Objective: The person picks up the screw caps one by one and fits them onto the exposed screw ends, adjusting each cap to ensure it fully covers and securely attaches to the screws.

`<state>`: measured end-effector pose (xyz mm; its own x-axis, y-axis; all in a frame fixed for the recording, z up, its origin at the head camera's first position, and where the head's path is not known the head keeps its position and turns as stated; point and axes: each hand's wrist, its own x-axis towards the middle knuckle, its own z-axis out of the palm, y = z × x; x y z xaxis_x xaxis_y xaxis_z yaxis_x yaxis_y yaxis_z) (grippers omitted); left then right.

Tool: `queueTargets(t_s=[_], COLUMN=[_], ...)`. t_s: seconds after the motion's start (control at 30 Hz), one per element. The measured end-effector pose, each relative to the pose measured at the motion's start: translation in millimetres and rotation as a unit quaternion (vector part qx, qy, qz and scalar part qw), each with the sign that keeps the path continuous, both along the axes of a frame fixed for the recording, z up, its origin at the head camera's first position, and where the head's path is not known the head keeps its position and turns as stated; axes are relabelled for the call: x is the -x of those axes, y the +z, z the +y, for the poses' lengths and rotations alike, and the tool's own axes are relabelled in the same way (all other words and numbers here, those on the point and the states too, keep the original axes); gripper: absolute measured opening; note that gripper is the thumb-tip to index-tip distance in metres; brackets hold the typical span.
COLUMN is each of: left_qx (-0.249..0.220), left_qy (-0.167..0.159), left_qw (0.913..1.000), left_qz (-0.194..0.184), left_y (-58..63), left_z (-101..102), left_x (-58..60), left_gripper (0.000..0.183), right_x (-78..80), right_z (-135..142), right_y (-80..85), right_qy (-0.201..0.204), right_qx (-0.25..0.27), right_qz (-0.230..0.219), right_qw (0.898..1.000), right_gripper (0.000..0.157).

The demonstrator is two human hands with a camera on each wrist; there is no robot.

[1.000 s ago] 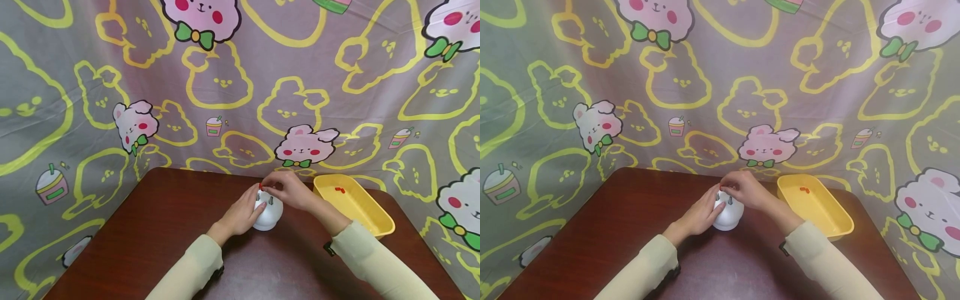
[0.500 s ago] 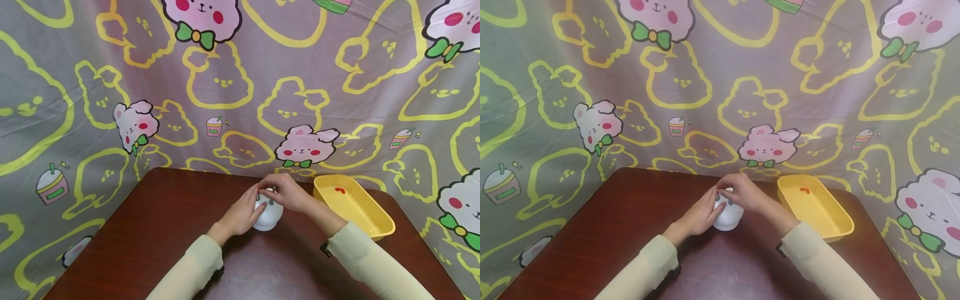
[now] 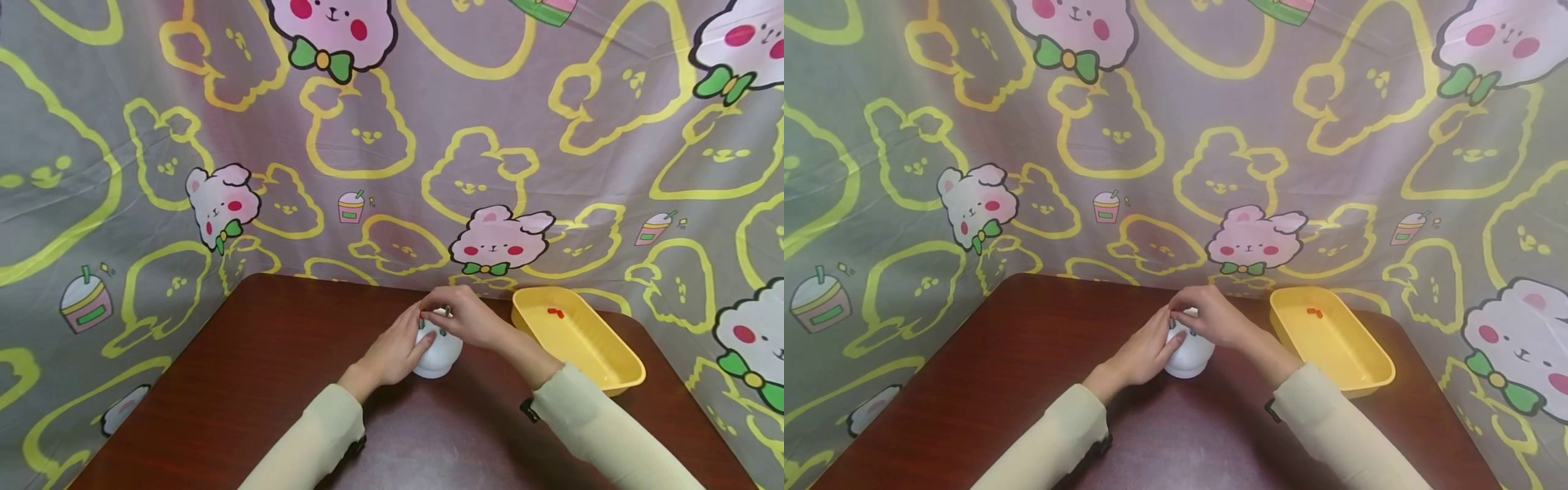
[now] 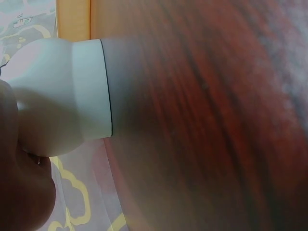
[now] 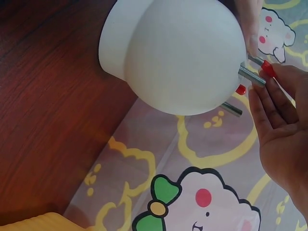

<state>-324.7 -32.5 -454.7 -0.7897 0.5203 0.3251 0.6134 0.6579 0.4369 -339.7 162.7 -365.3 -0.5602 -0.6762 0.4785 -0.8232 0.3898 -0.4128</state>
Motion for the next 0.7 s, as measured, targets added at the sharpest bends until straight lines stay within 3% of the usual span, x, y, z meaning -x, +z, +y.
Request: queueTargets(t_s=[0.33, 0.7], left_qx=[0.002, 0.002], left_qy=[0.001, 0.0], left_qw=[1.0, 0.9999], left_qz=[0.006, -0.01], left_y=[-1.4, -0.5], left_z=[1.0, 0.5], left_x=[0.7, 0.4], left_gripper=[0.075, 0.072], right_x=[-1.1, -3.7], right_z=[0.8, -1.3], right_y=[-1.8, -0.4], right_qy=[-0.008, -0.011], right_qx=[-0.004, -0.065], right_qz=[-0.004, -0.024], right_qw=[1.0, 0.998], right_gripper=[0.015, 0.014])
